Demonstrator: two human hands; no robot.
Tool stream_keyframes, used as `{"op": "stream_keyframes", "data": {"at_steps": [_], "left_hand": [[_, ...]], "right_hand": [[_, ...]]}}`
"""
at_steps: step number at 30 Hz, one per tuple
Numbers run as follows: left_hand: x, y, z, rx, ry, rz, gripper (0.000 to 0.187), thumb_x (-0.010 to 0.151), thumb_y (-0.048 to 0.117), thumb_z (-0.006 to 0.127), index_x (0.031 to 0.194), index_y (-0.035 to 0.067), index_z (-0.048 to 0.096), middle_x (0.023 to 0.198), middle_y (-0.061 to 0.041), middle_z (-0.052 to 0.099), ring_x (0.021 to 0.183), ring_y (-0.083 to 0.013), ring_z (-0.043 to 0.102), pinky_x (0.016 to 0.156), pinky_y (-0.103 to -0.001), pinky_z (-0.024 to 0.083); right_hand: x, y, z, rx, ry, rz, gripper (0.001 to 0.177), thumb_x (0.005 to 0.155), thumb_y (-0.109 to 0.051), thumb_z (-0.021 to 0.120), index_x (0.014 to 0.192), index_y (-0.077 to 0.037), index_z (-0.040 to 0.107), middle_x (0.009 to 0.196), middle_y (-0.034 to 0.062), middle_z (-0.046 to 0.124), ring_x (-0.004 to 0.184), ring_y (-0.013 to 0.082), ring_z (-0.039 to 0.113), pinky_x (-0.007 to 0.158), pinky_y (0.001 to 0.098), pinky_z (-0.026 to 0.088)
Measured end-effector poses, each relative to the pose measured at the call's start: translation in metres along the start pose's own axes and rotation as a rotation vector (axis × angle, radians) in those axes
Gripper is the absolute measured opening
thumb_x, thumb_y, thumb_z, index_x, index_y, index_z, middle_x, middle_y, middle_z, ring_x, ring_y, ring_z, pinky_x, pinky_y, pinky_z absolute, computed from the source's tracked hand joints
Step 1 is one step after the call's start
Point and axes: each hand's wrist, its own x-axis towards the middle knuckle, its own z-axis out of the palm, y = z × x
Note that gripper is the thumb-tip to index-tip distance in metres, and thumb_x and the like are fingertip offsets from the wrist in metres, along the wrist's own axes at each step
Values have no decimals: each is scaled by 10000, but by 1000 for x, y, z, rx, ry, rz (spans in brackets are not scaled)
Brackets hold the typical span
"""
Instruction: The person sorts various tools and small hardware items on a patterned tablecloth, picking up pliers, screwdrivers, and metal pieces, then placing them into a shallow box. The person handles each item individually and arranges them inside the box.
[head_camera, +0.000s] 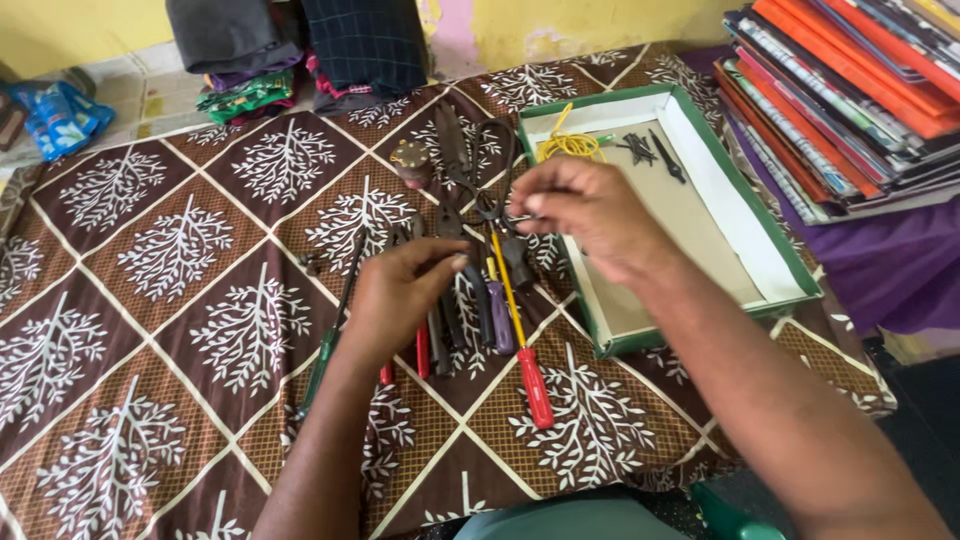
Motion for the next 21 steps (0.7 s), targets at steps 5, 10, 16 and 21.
{"op": "stream_keyframes", "data": {"at_steps": [5, 10, 16, 21], "left_hand": [[12, 34, 41, 107, -3, 254, 221, 909, 236, 744, 1087, 111, 785, 1021, -103, 797, 875, -243, 785, 770, -351, 594], [29, 51, 85, 209, -97, 378, 160, 859, 187, 764, 988, 92, 775, 953, -110, 769, 900, -302, 746, 916, -473, 537], [46, 50, 131, 445, -123, 514, 78, 791, 126, 734, 855, 104, 772, 827, -123, 732, 912, -306, 702, 1127, -652, 327], [56, 41, 152, 703, -156, 529, 125, 857, 112, 646, 802, 118, 759, 762, -139, 702, 881, -320, 695, 1150, -664, 292]], "right_hand": [[-14, 2, -54, 58, 185, 113, 238, 980, 36, 484, 1088, -8, 692, 1047, 89, 725, 970, 163, 731, 923, 323, 638], [-13, 30, -81, -188, 145, 126, 257, 938, 82, 534, 1113, 6, 706, 1020, 88, 738, 955, 168, 720, 910, 301, 603], [-19, 37, -94, -615, 128, 126, 189, 901, 24, 653, 1047, -47, 748, 1010, 72, 778, 935, 160, 737, 852, 295, 584], [-28, 42, -99, -1067, 173, -31, 158, 862, -39, 714, 1008, -65, 766, 1042, 140, 747, 926, 291, 733, 849, 383, 579]]}}
